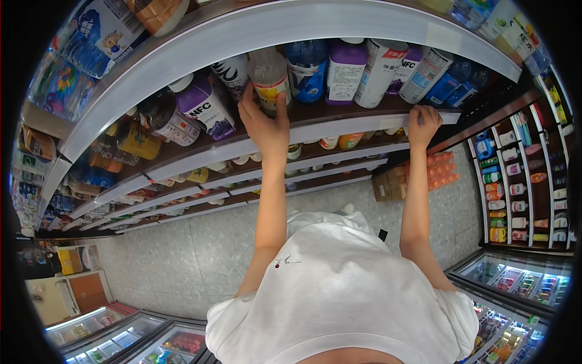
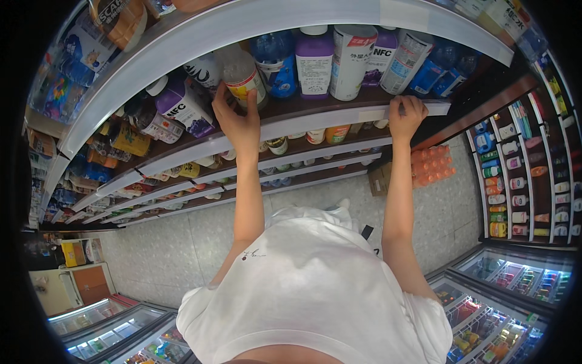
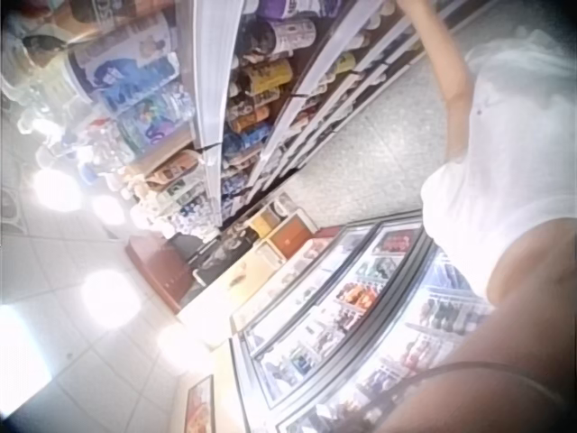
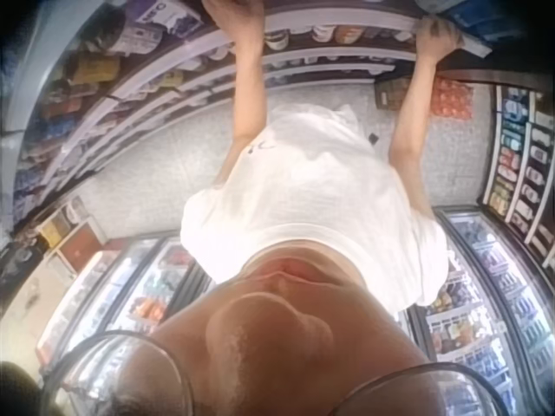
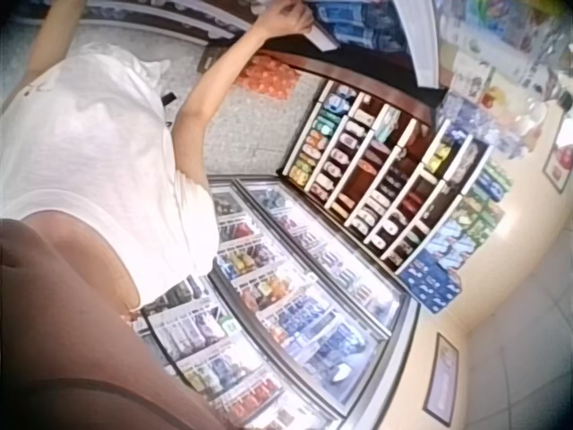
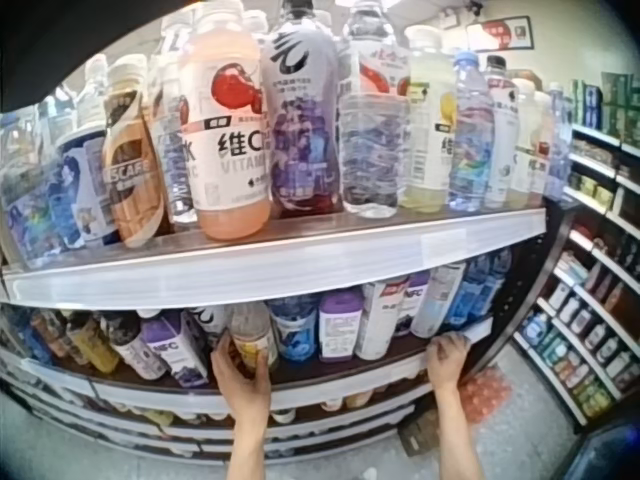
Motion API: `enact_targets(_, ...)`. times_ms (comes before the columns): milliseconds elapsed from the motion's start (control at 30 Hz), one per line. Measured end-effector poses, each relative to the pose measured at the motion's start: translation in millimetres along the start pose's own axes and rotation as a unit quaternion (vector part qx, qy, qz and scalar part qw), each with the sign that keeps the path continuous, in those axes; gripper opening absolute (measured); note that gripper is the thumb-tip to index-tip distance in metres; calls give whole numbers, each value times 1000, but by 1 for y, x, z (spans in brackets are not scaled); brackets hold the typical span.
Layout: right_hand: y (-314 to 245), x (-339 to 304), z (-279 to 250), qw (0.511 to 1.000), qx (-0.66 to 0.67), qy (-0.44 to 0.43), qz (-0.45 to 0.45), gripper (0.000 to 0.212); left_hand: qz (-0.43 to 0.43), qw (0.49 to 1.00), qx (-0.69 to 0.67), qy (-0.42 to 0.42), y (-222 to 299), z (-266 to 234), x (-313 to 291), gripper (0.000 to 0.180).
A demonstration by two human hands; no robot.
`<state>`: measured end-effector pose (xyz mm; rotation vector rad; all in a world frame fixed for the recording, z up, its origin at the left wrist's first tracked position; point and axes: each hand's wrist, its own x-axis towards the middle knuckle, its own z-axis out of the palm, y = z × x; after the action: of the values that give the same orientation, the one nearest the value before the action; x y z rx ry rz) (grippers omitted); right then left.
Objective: Organize and rearrange various bottled and canned drinks on supermarket shelves.
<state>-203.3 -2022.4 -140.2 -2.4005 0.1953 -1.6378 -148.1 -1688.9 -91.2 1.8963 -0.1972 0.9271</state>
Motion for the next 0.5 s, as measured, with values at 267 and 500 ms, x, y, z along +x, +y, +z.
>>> enact_targets(267,-1,1,2,1000,-1,1,-3,8,91,988,23,124,0,-20,-6,64)
enact_targets(500,3,-1,2,1000,2,0,1,6,65,974,51,209,-28,-52,10,75)
